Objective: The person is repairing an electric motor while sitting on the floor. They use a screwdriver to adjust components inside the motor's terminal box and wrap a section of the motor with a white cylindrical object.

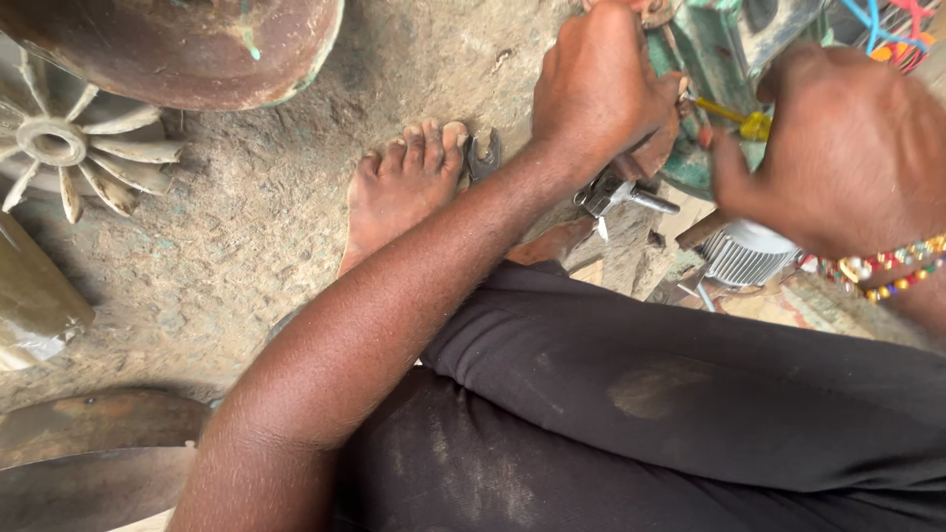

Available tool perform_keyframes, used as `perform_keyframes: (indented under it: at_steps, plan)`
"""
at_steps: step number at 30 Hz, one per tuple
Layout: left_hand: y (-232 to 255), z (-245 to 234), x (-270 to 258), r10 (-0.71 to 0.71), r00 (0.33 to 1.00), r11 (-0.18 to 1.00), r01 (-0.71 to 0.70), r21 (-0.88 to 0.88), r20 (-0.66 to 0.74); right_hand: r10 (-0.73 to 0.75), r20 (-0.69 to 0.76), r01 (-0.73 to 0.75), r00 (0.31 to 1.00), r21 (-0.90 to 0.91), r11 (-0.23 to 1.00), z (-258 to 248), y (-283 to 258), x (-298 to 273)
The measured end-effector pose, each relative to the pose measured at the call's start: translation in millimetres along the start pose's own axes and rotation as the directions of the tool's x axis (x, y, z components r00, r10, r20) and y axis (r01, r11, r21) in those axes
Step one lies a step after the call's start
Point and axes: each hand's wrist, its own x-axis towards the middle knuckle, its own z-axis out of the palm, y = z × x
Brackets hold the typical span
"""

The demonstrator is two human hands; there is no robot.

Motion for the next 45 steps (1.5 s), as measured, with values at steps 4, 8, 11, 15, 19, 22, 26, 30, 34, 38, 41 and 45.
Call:
perform_keyframes:
  at_steps: [4, 8, 11, 15, 19, 22, 26, 30, 34, 38, 41, 45]
  plan:
    - [8, -7, -4, -0.088, 0.996, 0.996, 0.088, -0.005, 0.003, -0.05, -0.014, 0.05, 0.999, -0.035, 0.998, 0, -5, -12]
    - [11, -9, -5, -0.074, 0.997, 0.997, 0.074, -0.023, 0.013, 0.097, 0.017, -0.098, 0.995, 0.098, 0.99, 14, -3, -16]
    - [13, -13, -4, -0.057, 0.998, 0.996, 0.057, -0.07, 0.008, 0.142, 0.09, -0.16, 0.986, 0.248, 0.955, 24, 11, -12]
    - [14, -22, -10, -0.153, 0.979, 0.985, 0.162, -0.059, 0.135, 0.189, 0.128, -0.22, 0.974, 0.312, 0.924, 28, 19, -13]
    - [7, -24, -28, -0.075, 0.987, 0.966, 0.106, -0.234, 0.139, 0.176, 0.09, -0.198, 0.98, 0.391, 0.899, 24, 16, -12]
    - [0, -18, -38, 0.049, 0.998, 0.955, -0.033, -0.296, 0.046, 0.165, 0.102, -0.191, 0.981, 0.37, 0.909, 21, 11, -12]
    - [-5, -14, -42, 0.128, 0.992, 0.934, -0.114, -0.34, 0.019, 0.215, 0.21, -0.274, 0.954, 0.316, 0.908, 14, 7, -10]
    - [-7, -17, -50, 0.174, 0.984, 0.925, -0.149, -0.35, 0.041, 0.196, 0.131, -0.229, 0.972, 0.316, 0.921, 11, -2, -12]
    - [-11, -13, -55, 0.21, 0.978, 0.906, -0.192, -0.377, 0.007, 0.138, 0.021, -0.139, 0.99, 0.289, 0.947, 11, -10, -16]
    - [-15, -8, -57, 0.203, 0.979, 0.904, -0.185, -0.385, 0.007, 0.043, -0.017, -0.038, 0.999, 0.223, 0.974, 11, -12, -17]
    - [-17, -6, -57, 0.195, 0.981, 0.92, -0.176, -0.35, 0.021, 0.082, 0.033, -0.086, 0.996, 0.177, 0.98, 10, -12, -16]
    - [-19, -4, -60, 0.208, 0.978, 0.906, -0.188, -0.38, 0.013, -0.003, -0.005, 0.003, 1.0, 0.039, 0.999, 8, -14, -13]
